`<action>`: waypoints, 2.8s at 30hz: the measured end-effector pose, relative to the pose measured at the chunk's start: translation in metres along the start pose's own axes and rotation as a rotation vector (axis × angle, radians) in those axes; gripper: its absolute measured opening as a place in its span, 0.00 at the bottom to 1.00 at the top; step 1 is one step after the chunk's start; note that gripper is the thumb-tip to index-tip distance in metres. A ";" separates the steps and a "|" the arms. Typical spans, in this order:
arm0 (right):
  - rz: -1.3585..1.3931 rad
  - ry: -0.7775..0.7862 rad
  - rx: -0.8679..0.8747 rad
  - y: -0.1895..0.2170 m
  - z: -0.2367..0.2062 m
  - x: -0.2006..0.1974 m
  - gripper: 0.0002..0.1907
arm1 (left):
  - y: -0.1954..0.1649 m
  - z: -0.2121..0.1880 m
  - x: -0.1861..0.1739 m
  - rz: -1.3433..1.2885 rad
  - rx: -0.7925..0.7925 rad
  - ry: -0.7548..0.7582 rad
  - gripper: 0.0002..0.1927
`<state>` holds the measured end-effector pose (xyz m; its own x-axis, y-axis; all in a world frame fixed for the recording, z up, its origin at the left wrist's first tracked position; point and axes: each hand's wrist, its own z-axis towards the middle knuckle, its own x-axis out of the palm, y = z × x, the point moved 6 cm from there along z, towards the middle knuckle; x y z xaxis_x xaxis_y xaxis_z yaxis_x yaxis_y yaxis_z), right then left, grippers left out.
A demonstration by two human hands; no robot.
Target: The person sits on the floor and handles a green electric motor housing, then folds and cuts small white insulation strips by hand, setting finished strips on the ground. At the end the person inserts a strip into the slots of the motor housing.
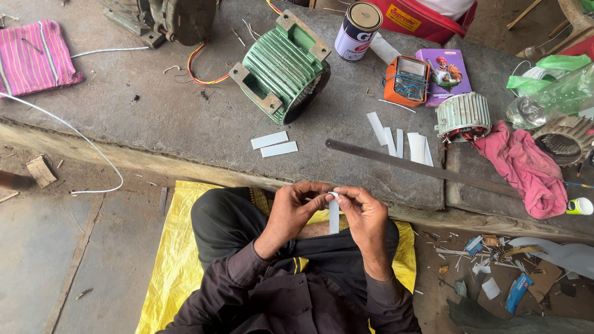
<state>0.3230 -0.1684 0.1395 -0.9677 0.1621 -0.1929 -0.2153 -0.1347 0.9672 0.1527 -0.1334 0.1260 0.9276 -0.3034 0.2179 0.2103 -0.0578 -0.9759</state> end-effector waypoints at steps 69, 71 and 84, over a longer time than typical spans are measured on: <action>-0.926 0.117 -0.204 -0.075 0.139 0.015 0.19 | 0.069 0.077 -0.010 1.525 0.718 0.007 0.20; -0.987 0.174 -0.117 -0.079 0.152 0.023 0.19 | 0.076 0.078 -0.003 1.541 0.652 -0.028 0.17; -0.601 0.327 0.010 -0.113 0.132 0.035 0.11 | 0.093 0.046 0.018 1.676 0.551 -0.075 0.33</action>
<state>0.3310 -0.0187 0.0456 -0.6705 -0.0982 -0.7354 -0.7280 -0.1043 0.6776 0.2031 -0.1006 0.0395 0.2423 0.3467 -0.9062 -0.8390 0.5439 -0.0162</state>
